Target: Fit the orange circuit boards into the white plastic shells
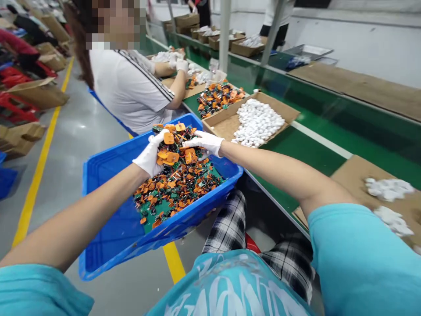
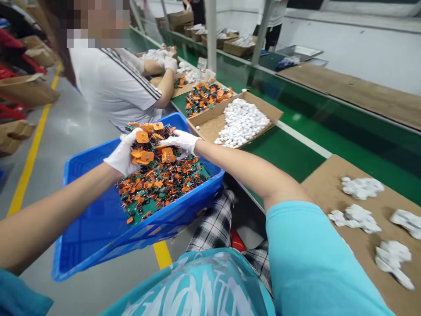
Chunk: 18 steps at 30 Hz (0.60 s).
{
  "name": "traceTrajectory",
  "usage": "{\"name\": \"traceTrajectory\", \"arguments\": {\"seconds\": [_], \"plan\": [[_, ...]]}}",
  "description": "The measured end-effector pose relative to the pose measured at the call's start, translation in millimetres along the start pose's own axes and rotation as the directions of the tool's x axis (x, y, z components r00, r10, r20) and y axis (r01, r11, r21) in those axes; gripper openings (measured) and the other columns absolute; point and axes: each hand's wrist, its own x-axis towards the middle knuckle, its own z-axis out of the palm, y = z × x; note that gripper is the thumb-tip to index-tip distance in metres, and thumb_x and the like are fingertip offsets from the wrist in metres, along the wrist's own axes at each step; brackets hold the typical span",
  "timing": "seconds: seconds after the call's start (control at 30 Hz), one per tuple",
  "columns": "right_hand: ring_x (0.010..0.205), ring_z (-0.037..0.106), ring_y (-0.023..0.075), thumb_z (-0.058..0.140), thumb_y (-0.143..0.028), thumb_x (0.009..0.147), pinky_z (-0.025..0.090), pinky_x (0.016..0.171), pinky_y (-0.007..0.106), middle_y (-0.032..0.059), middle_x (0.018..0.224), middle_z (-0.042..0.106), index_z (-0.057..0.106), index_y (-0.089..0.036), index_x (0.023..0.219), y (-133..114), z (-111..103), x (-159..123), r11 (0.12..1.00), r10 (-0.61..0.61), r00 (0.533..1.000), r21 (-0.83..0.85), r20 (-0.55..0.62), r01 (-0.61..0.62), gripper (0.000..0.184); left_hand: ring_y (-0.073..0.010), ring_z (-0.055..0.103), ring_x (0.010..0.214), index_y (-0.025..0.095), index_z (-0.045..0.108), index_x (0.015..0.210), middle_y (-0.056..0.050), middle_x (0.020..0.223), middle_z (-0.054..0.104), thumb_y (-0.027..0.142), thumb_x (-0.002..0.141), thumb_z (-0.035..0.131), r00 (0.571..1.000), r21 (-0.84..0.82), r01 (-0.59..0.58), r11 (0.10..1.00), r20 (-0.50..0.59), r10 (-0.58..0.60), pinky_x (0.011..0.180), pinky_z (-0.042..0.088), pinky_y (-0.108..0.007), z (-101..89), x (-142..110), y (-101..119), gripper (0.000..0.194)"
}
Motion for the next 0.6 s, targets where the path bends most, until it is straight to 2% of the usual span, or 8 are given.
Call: {"name": "traceTrajectory", "arguments": {"seconds": [0.1,0.2,0.23,0.3,0.37,0.43,0.5,0.6], "plan": [[0.119,0.056,0.0290,0.078,-0.037,0.070,0.056,0.090,0.050,0.0057,0.124,0.061,0.054,-0.024,0.112,-30,-45,-39,0.995,-0.099,0.983,-0.039,-0.153,0.094,0.050,-0.0235,0.065,0.108,0.015,0.061,0.114,-0.007,0.102,0.074,0.040,0.091,0.049,0.973,0.038,-0.076,0.996,0.222,0.066,0.100,0.050,-0.042,60.2,9,22,0.036],[0.114,0.059,0.0290,0.078,-0.037,0.070,0.056,0.090,0.050,0.0065,0.119,0.063,0.054,-0.022,0.111,-45,-98,-95,0.988,-0.150,0.930,-0.092,-0.336,0.126,0.050,-0.0243,0.057,0.122,0.015,0.057,0.123,-0.008,0.118,0.069,0.042,0.090,0.050,0.865,-0.001,-0.107,0.994,0.493,0.094,0.109,0.041,-0.044,133.9,23,23,0.043],[0.111,0.061,0.0288,0.079,-0.038,0.069,0.056,0.089,0.051,0.0061,0.117,0.064,0.054,-0.023,0.111,-46,-116,-116,0.987,-0.153,0.913,-0.100,-0.378,0.125,0.051,-0.0239,0.057,0.123,0.017,0.056,0.125,-0.008,0.121,0.068,0.041,0.090,0.050,0.833,-0.018,-0.093,0.996,0.546,0.088,0.110,0.040,-0.044,160.0,28,18,0.043],[0.105,0.063,0.0279,0.080,-0.040,0.068,0.055,0.087,0.053,0.0049,0.115,0.066,0.053,-0.026,0.112,-38,-152,-159,0.989,-0.142,0.884,-0.095,-0.446,0.112,0.053,-0.0235,0.058,0.121,0.019,0.057,0.124,-0.007,0.123,0.067,0.043,0.089,0.050,0.777,-0.001,-0.042,0.999,0.629,0.034,0.107,0.043,-0.044,212.2,36,0,0.043],[0.099,0.065,0.0267,0.079,-0.041,0.068,0.055,0.084,0.053,0.0052,0.114,0.067,0.053,-0.027,0.114,-22,-183,-200,0.996,-0.084,0.849,-0.079,-0.522,0.050,0.054,-0.0238,0.060,0.119,0.016,0.059,0.122,-0.008,0.123,0.067,0.045,0.091,0.048,0.702,0.043,0.019,0.999,0.710,-0.044,0.104,0.045,-0.043,261.0,42,-27,0.044],[0.095,0.066,0.0250,0.078,-0.041,0.069,0.056,0.081,0.051,0.0067,0.114,0.068,0.054,-0.027,0.114,2,-210,-234,0.999,-0.012,0.798,-0.048,-0.602,-0.021,0.052,-0.0246,0.063,0.114,0.014,0.060,0.119,-0.010,0.119,0.068,0.045,0.092,0.046,0.670,0.089,0.067,0.994,0.734,-0.112,0.098,0.048,-0.043,302.6,45,-59,0.044],[0.093,0.067,0.0237,0.076,-0.042,0.070,0.057,0.078,0.046,0.0084,0.115,0.068,0.056,-0.026,0.111,29,-231,-260,0.996,0.066,0.747,-0.006,-0.662,-0.093,0.049,-0.0277,0.066,0.108,0.015,0.064,0.113,-0.011,0.114,0.070,0.051,0.085,0.056,0.620,0.151,0.132,0.980,0.758,-0.201,0.094,0.052,-0.044,334.4,50,-92,0.047],[0.093,0.067,0.0238,0.071,-0.047,0.074,0.059,0.072,0.040,0.0122,0.119,0.066,0.057,-0.022,0.110,61,-251,-280,0.975,0.131,0.673,-0.029,-0.728,-0.221,0.046,-0.0309,0.067,0.102,0.016,0.067,0.106,-0.013,0.106,0.073,0.058,0.075,0.064,0.552,0.252,0.174,0.952,0.776,-0.306,0.090,0.054,-0.045,361.7,62,-133,0.052]]}}
